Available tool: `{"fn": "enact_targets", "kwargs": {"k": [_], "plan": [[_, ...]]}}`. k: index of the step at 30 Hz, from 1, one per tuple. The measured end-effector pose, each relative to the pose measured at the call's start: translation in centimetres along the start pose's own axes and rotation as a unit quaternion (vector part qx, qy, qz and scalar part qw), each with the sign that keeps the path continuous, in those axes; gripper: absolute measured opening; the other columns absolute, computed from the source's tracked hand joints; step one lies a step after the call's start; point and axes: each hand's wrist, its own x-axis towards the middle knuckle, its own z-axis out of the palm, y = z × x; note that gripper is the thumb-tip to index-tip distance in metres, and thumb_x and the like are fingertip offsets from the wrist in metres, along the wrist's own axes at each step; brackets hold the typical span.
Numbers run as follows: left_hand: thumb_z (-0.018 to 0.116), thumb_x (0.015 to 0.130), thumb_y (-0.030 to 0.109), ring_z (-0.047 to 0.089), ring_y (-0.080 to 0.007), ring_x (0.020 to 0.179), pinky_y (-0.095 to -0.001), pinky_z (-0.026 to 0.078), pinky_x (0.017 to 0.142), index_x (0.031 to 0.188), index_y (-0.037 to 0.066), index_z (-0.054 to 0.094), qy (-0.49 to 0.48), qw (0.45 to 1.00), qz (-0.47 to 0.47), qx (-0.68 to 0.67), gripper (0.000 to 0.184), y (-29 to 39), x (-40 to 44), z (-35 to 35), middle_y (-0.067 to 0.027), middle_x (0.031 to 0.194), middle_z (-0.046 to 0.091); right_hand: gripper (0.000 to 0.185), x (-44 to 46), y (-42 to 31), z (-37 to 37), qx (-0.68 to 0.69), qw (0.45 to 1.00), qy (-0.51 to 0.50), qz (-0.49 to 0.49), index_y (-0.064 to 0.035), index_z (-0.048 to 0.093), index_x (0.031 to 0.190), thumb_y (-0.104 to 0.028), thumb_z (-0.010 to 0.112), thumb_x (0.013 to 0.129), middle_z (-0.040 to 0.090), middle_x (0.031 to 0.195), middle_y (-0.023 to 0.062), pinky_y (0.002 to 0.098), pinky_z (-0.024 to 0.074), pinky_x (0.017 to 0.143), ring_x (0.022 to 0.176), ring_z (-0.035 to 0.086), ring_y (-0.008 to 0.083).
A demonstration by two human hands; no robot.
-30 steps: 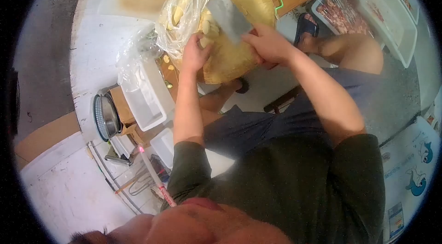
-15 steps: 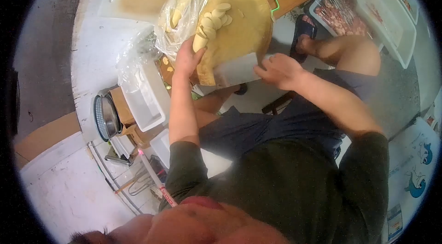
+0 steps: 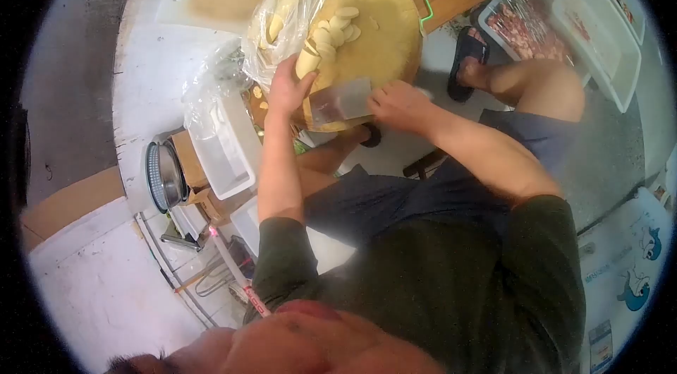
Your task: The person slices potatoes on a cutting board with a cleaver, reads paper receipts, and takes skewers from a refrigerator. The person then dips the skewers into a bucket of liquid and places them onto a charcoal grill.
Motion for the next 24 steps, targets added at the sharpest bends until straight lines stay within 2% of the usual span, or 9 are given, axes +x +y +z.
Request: {"fn": "enact_targets", "kwargs": {"k": [2, 5, 8, 11, 14, 18, 21, 23, 24], "plan": [[0.072, 0.077, 0.020, 0.052, -0.0398, 0.110, -0.0441, 0.042, 0.095, 0.123, 0.001, 0.054, 0.029, 0.999, 0.013, 0.014, 0.053, -0.4, -0.9, 0.1, -0.0228, 0.117, 0.057, 0.015, 0.3, 0.5, 0.3, -0.022, 1.000, 0.017, -0.013, -0.0075, 0.059, 0.082, -0.018, 0.061, 0.071, 0.058, 0.081, 0.0067, 0.0347, 0.0464, 0.067, 0.075, 0.060, 0.0237], [0.072, 0.077, 0.019, 0.052, -0.0411, 0.109, -0.0448, 0.042, 0.095, 0.121, 0.000, 0.055, 0.069, 0.997, 0.022, 0.027, 0.051, 0.1, -2.9, -0.4, -0.0237, 0.115, 0.057, 0.017, 0.9, 1.1, 0.5, -0.011, 0.999, 0.041, 0.007, -0.0071, 0.059, 0.081, -0.018, 0.062, 0.069, 0.058, 0.083, 0.0073, 0.0351, 0.0456, 0.068, 0.074, 0.059, 0.0240], [0.070, 0.078, 0.018, 0.052, -0.0414, 0.108, -0.0456, 0.042, 0.094, 0.119, 0.000, 0.056, 0.103, 0.993, 0.037, 0.049, 0.047, -0.1, -4.3, -0.2, -0.0230, 0.114, 0.057, 0.018, 0.8, 0.9, -0.5, -0.008, 0.998, 0.063, 0.025, -0.0073, 0.060, 0.085, -0.019, 0.063, 0.072, 0.058, 0.085, 0.0084, 0.0363, 0.0453, 0.069, 0.074, 0.059, 0.0254], [0.067, 0.081, 0.017, 0.054, -0.0419, 0.105, -0.0464, 0.042, 0.093, 0.116, 0.002, 0.059, 0.193, 0.976, 0.030, 0.091, 0.039, -0.4, -6.3, 0.7, -0.0206, 0.110, 0.059, 0.030, -1.5, 0.3, -4.7, 0.061, 0.986, 0.078, 0.137, -0.0069, 0.061, 0.100, -0.022, 0.069, 0.076, 0.060, 0.090, 0.0108, 0.0389, 0.0470, 0.076, 0.086, 0.059, 0.0306], [0.065, 0.083, 0.018, 0.056, -0.0393, 0.102, -0.0454, 0.044, 0.091, 0.112, 0.004, 0.061, 0.141, 0.988, 0.020, 0.054, 0.032, 1.2, -7.3, 1.0, -0.0184, 0.108, 0.062, 0.029, -4.2, 1.4, -8.9, 0.076, 0.967, 0.064, 0.236, -0.0056, 0.061, 0.105, -0.020, 0.067, 0.080, 0.061, 0.094, 0.0138, 0.0416, 0.0481, 0.076, 0.088, 0.059, 0.0351], [0.063, 0.086, 0.022, 0.059, -0.0358, 0.099, -0.0440, 0.047, 0.085, 0.110, 0.003, 0.063, 0.062, 0.998, -0.028, -0.019, 0.031, 6.8, -4.7, 2.5, -0.0184, 0.105, 0.063, 0.029, -7.2, 4.0, -12.2, 0.096, 0.939, 0.021, 0.329, -0.0052, 0.061, 0.105, -0.025, 0.065, 0.084, 0.062, 0.101, 0.0157, 0.0438, 0.0492, 0.080, 0.094, 0.061, 0.0357], [0.062, 0.085, 0.031, 0.061, -0.0367, 0.098, -0.0455, 0.048, 0.084, 0.112, 0.003, 0.061, 0.039, 0.998, -0.031, -0.024, 0.039, 9.4, 1.1, 6.4, -0.0207, 0.102, 0.064, 0.027, -7.9, 5.6, -12.6, 0.122, 0.928, 0.039, 0.350, -0.0045, 0.062, 0.103, -0.024, 0.064, 0.085, 0.063, 0.098, 0.0161, 0.0433, 0.0492, 0.079, 0.094, 0.061, 0.0357], [0.062, 0.084, 0.036, 0.061, -0.0372, 0.097, -0.0472, 0.048, 0.085, 0.110, 0.002, 0.061, 0.010, 0.992, -0.106, -0.064, 0.042, 10.8, 5.2, 9.5, -0.0220, 0.101, 0.064, 0.026, -8.0, 6.6, -12.4, 0.130, 0.925, 0.042, 0.354, -0.0036, 0.062, 0.102, -0.023, 0.064, 0.085, 0.063, 0.096, 0.0167, 0.0433, 0.0493, 0.078, 0.093, 0.061, 0.0359], [0.061, 0.084, 0.037, 0.061, -0.0373, 0.098, -0.0476, 0.048, 0.085, 0.108, 0.002, 0.061, 0.020, 0.991, -0.128, -0.043, 0.042, 12.2, 6.1, 9.5, -0.0225, 0.103, 0.064, 0.026, -7.4, 6.8, -12.2, 0.136, 0.926, 0.045, 0.349, -0.0033, 0.062, 0.102, -0.023, 0.064, 0.085, 0.064, 0.095, 0.0169, 0.0433, 0.0493, 0.077, 0.092, 0.061, 0.0360]]}}
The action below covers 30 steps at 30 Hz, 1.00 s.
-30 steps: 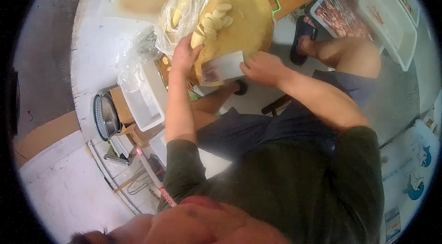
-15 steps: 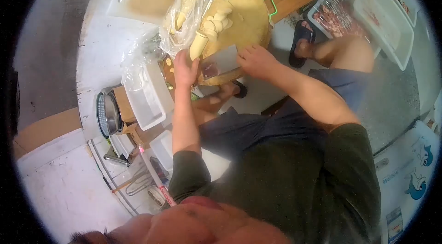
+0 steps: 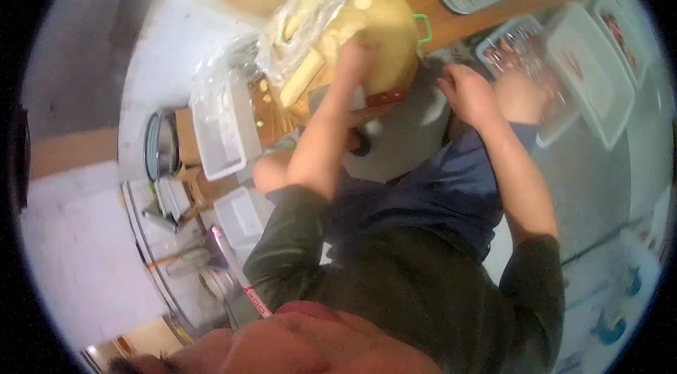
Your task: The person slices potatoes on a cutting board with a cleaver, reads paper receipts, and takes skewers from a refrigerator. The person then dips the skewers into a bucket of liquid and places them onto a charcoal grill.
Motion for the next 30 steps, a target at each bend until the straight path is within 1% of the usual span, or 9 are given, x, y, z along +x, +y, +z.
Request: {"fn": "enact_targets", "kwargs": {"k": [3, 8, 15, 17, 20, 23, 24, 27, 30], "plan": [[0.055, 0.088, 0.035, 0.060, -0.0380, 0.100, -0.0482, 0.048, 0.086, 0.102, 0.001, 0.060, -0.028, 0.998, -0.039, 0.049, 0.037, 1.5, 1.6, 1.2, -0.0227, 0.106, 0.062, 0.026, -0.2, 0.0, 0.9, 0.015, 1.000, -0.026, 0.001, -0.0027, 0.063, 0.103, -0.022, 0.063, 0.086, 0.064, 0.094, 0.0174, 0.0434, 0.0494, 0.077, 0.090, 0.062, 0.0363], [0.051, 0.091, 0.027, 0.060, -0.0390, 0.098, -0.0487, 0.049, 0.083, 0.100, 0.002, 0.060, -0.009, 0.999, -0.034, 0.007, 0.028, 1.2, 1.8, 1.8, -0.0223, 0.105, 0.062, 0.027, 0.4, -0.3, 0.9, -0.015, 0.993, -0.115, 0.002, -0.0031, 0.064, 0.106, -0.023, 0.063, 0.086, 0.065, 0.094, 0.0181, 0.0434, 0.0493, 0.077, 0.089, 0.062, 0.0369], [0.051, 0.091, 0.024, 0.060, -0.0422, 0.090, -0.0496, 0.048, 0.077, 0.096, 0.002, 0.059, 0.055, 0.996, 0.033, -0.064, 0.024, -2.4, -0.6, -0.2, -0.0241, 0.098, 0.062, 0.026, 0.8, -1.2, 1.3, 0.010, 0.995, -0.094, -0.015, -0.0013, 0.063, 0.104, -0.018, 0.065, 0.085, 0.064, 0.093, 0.0192, 0.0435, 0.0492, 0.076, 0.088, 0.062, 0.0375], [0.051, 0.091, 0.023, 0.060, -0.0431, 0.090, -0.0494, 0.048, 0.076, 0.096, 0.001, 0.060, 0.112, 0.989, 0.025, -0.092, 0.024, -3.3, -1.8, -2.6, -0.0250, 0.096, 0.062, 0.025, 0.9, -1.4, 1.7, 0.012, 0.995, -0.095, -0.014, -0.0002, 0.063, 0.104, -0.016, 0.065, 0.084, 0.064, 0.093, 0.0195, 0.0435, 0.0491, 0.076, 0.087, 0.062, 0.0375], [0.049, 0.090, 0.021, 0.059, -0.0437, 0.092, -0.0490, 0.048, 0.078, 0.095, 0.000, 0.061, 0.160, 0.985, -0.018, -0.055, 0.024, -8.3, -3.1, -7.3, -0.0262, 0.095, 0.062, 0.025, 1.2, -1.1, 2.3, 0.007, 0.997, -0.068, -0.039, 0.0009, 0.063, 0.103, -0.016, 0.065, 0.085, 0.064, 0.092, 0.0198, 0.0424, 0.0490, 0.075, 0.085, 0.062, 0.0368], [0.050, 0.089, 0.022, 0.060, -0.0414, 0.096, -0.0473, 0.048, 0.082, 0.099, 0.000, 0.063, 0.190, 0.970, -0.151, -0.005, 0.027, -15.0, -4.1, -12.7, -0.0255, 0.101, 0.063, 0.025, 1.6, -2.3, 1.4, 0.014, 0.997, -0.072, -0.006, 0.0006, 0.063, 0.104, -0.016, 0.064, 0.086, 0.064, 0.091, 0.0193, 0.0409, 0.0491, 0.073, 0.083, 0.062, 0.0354], [0.052, 0.089, 0.023, 0.061, -0.0409, 0.097, -0.0471, 0.048, 0.083, 0.100, 0.000, 0.064, 0.150, 0.965, -0.216, 0.019, 0.029, -16.6, -4.1, -14.7, -0.0255, 0.098, 0.064, 0.025, 1.4, -2.4, 1.2, 0.016, 0.997, -0.070, 0.004, 0.0004, 0.063, 0.104, -0.017, 0.065, 0.086, 0.064, 0.091, 0.0190, 0.0405, 0.0491, 0.073, 0.083, 0.063, 0.0347], [0.052, 0.090, 0.025, 0.063, -0.0412, 0.091, -0.0472, 0.049, 0.080, 0.101, 0.002, 0.066, 0.202, 0.960, -0.175, 0.085, 0.029, -23.2, -4.0, -16.6, -0.0239, 0.095, 0.066, 0.026, 1.4, -2.8, 0.0, 0.013, 0.999, -0.050, 0.013, -0.0003, 0.063, 0.105, -0.017, 0.065, 0.086, 0.065, 0.091, 0.0178, 0.0392, 0.0493, 0.072, 0.081, 0.063, 0.0325], [0.053, 0.091, 0.026, 0.064, -0.0407, 0.087, -0.0461, 0.050, 0.077, 0.102, 0.003, 0.066, 0.175, 0.970, -0.136, 0.098, 0.029, -25.5, -4.3, -17.9, -0.0228, 0.091, 0.067, 0.025, 1.1, -2.3, -2.1, 0.002, 1.000, 0.006, -0.017, 0.0009, 0.062, 0.106, -0.015, 0.066, 0.087, 0.063, 0.086, 0.0149, 0.0346, 0.0497, 0.068, 0.076, 0.062, 0.0259]]}}
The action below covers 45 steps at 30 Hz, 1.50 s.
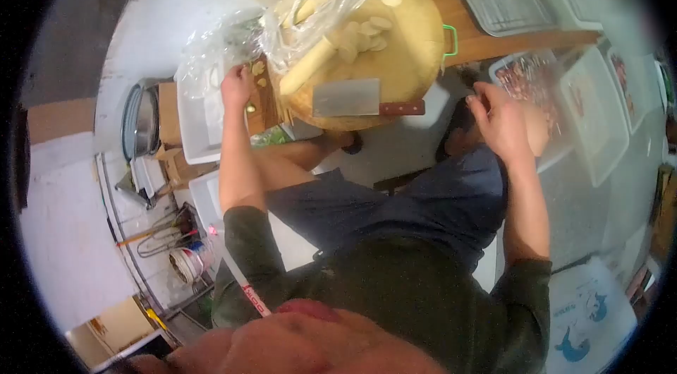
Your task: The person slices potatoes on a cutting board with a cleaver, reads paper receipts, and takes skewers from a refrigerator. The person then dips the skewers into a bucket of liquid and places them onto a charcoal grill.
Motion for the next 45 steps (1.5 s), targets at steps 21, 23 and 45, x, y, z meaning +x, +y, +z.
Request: {"fn": "enact_targets", "kwargs": {"k": [21, 23, 45], "plan": [[0.063, 0.083, 0.007, 0.056, -0.0398, 0.099, -0.0465, 0.046, 0.087, 0.106, -0.005, 0.061, 0.184, 0.954, 0.233, -0.036, 0.026, 8.1, -0.9, 5.5, -0.0217, 0.104, 0.061, 0.027, 6.2, 2.6, -2.6, -0.187, 0.974, -0.125, -0.029, -0.0043, 0.061, 0.093, -0.012, 0.071, 0.068, 0.059, 0.100, 0.0126, 0.0446, 0.0390, 0.086, 0.094, 0.056, 0.0324], [0.063, 0.083, 0.007, 0.055, -0.0394, 0.101, -0.0469, 0.045, 0.088, 0.107, -0.004, 0.060, 0.167, 0.961, 0.209, -0.072, 0.027, 8.9, -1.7, 6.3, -0.0213, 0.105, 0.060, 0.030, 6.8, 1.4, -3.1, -0.134, 0.978, -0.161, 0.004, -0.0045, 0.060, 0.096, -0.012, 0.071, 0.068, 0.059, 0.101, 0.0122, 0.0455, 0.0392, 0.087, 0.094, 0.056, 0.0328], [0.056, 0.087, 0.026, 0.062, -0.0402, 0.092, -0.0447, 0.048, 0.080, 0.099, -0.003, 0.064, -0.471, 0.865, 0.146, 0.090, 0.033, 35.2, -2.5, -23.0, -0.0238, 0.096, 0.066, 0.035, -20.4, -5.3, -30.1, 0.149, 0.768, 0.134, 0.608, 0.0024, 0.065, 0.094, -0.031, 0.063, 0.083, 0.069, 0.081, 0.0167, 0.0380, 0.0521, 0.071, 0.072, 0.068, 0.0255]]}}
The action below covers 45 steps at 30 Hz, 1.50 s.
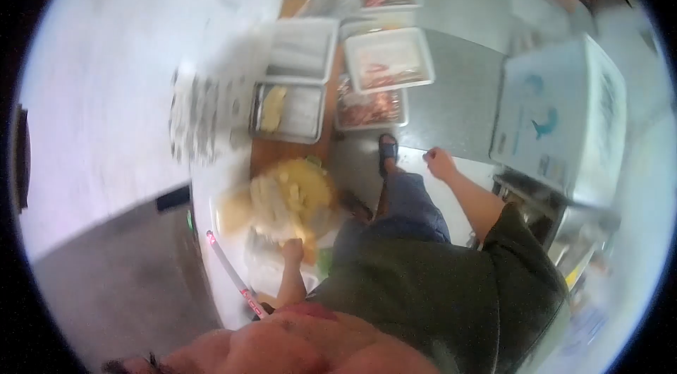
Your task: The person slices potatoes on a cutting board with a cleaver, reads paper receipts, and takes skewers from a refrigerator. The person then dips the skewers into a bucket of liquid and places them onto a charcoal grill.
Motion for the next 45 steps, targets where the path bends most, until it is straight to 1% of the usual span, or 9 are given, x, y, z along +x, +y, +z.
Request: {"fn": "enact_targets", "kwargs": {"k": [4, 7, 11, 16, 20, 22, 28, 37, 45], "plan": [[0.060, 0.084, 0.028, 0.063, -0.0397, 0.083, -0.0457, 0.049, 0.075, 0.097, -0.004, 0.064, -0.043, 0.978, 0.192, -0.072, 0.035, 7.5, 5.8, -2.0, -0.0228, 0.090, 0.067, 0.034, -4.4, 5.3, -8.6, 0.029, 0.975, 0.193, 0.109, 0.0037, 0.064, 0.093, -0.029, 0.062, 0.084, 0.068, 0.078, 0.0164, 0.0361, 0.0521, 0.069, 0.072, 0.069, 0.0219], [0.060, 0.083, 0.026, 0.063, -0.0374, 0.076, -0.0453, 0.049, 0.070, 0.092, -0.002, 0.066, -0.088, 0.978, 0.183, -0.046, 0.030, 11.1, 15.2, -1.3, -0.0206, 0.087, 0.067, 0.031, -12.5, 4.2, -11.9, 0.148, 0.954, 0.204, 0.163, 0.0045, 0.063, 0.093, -0.026, 0.061, 0.086, 0.067, 0.077, 0.0142, 0.0347, 0.0519, 0.068, 0.072, 0.068, 0.0199], [0.060, 0.082, 0.027, 0.063, -0.0329, 0.075, -0.0432, 0.049, 0.068, 0.089, 0.001, 0.067, -0.117, 0.942, 0.299, 0.096, 0.028, 23.1, 20.9, -3.0, -0.0172, 0.082, 0.066, 0.029, -24.1, 2.8, -15.9, 0.392, 0.847, 0.348, 0.085, -0.0001, 0.064, 0.098, -0.027, 0.057, 0.090, 0.066, 0.081, 0.0086, 0.0292, 0.0498, 0.068, 0.074, 0.062, 0.0148], [0.059, 0.082, 0.028, 0.062, -0.0272, 0.073, -0.0405, 0.049, 0.065, 0.084, 0.004, 0.069, -0.084, 0.836, 0.463, 0.282, 0.026, 39.1, 22.7, -1.7, -0.0128, 0.077, 0.065, 0.036, -41.4, -1.3, -29.3, 0.443, 0.669, 0.593, -0.068, -0.0009, 0.058, 0.116, -0.030, 0.055, 0.096, 0.065, 0.094, 0.0074, 0.0306, 0.0492, 0.082, 0.087, 0.061, 0.0159], [0.060, 0.081, 0.020, 0.049, -0.0136, 0.061, -0.0333, 0.042, 0.055, 0.077, 0.002, 0.064, -0.228, 0.884, 0.400, 0.082, 0.020, 51.7, 8.0, 1.6, -0.0050, 0.068, 0.056, 0.056, -55.8, -2.7, -36.9, 0.177, 0.712, 0.528, -0.429, 0.0040, 0.048, 0.130, -0.040, 0.042, 0.096, 0.052, 0.132, 0.0183, 0.0405, 0.0300, 0.111, 0.125, 0.048, 0.0305], [0.059, 0.083, 0.019, 0.052, -0.0139, 0.063, -0.0326, 0.043, 0.056, 0.082, 0.000, 0.064, -0.205, 0.833, 0.490, 0.158, 0.020, 56.3, 13.6, 7.7, -0.0058, 0.071, 0.058, 0.056, -60.3, -3.3, -38.2, 0.141, 0.720, 0.500, -0.461, 0.0039, 0.049, 0.129, -0.040, 0.042, 0.096, 0.052, 0.131, 0.0178, 0.0402, 0.0306, 0.110, 0.124, 0.048, 0.0300], [0.060, 0.087, 0.023, 0.063, -0.0188, 0.076, -0.0328, 0.049, 0.068, 0.098, -0.004, 0.063, -0.322, 0.791, 0.492, 0.170, 0.030, 66.1, 0.8, 17.9, -0.0101, 0.079, 0.065, 0.054, -64.9, 0.4, -41.3, 0.062, 0.788, 0.543, -0.283, 0.0035, 0.050, 0.128, -0.039, 0.043, 0.096, 0.054, 0.126, 0.0163, 0.0393, 0.0323, 0.108, 0.119, 0.049, 0.0285], [0.060, 0.088, 0.028, 0.066, -0.0256, 0.083, -0.0370, 0.049, 0.075, 0.097, -0.003, 0.065, -0.282, 0.560, 0.655, 0.422, 0.033, 76.2, -14.1, 30.9, -0.0174, 0.087, 0.069, 0.051, -68.8, 7.8, -45.0, 0.051, 0.797, 0.596, -0.080, 0.0030, 0.052, 0.126, -0.038, 0.045, 0.096, 0.056, 0.120, 0.0141, 0.0380, 0.0349, 0.104, 0.113, 0.052, 0.0262], [0.062, 0.089, 0.027, 0.065, -0.0293, 0.082, -0.0386, 0.050, 0.076, 0.095, 0.002, 0.066, -0.384, 0.375, 0.787, 0.304, 0.026, 83.2, -37.8, 41.6, -0.0166, 0.089, 0.067, 0.048, -69.3, 11.0, -50.3, 0.044, 0.779, 0.620, 0.085, 0.0026, 0.053, 0.124, -0.036, 0.047, 0.096, 0.058, 0.114, 0.0121, 0.0368, 0.0371, 0.101, 0.108, 0.053, 0.0242]]}}
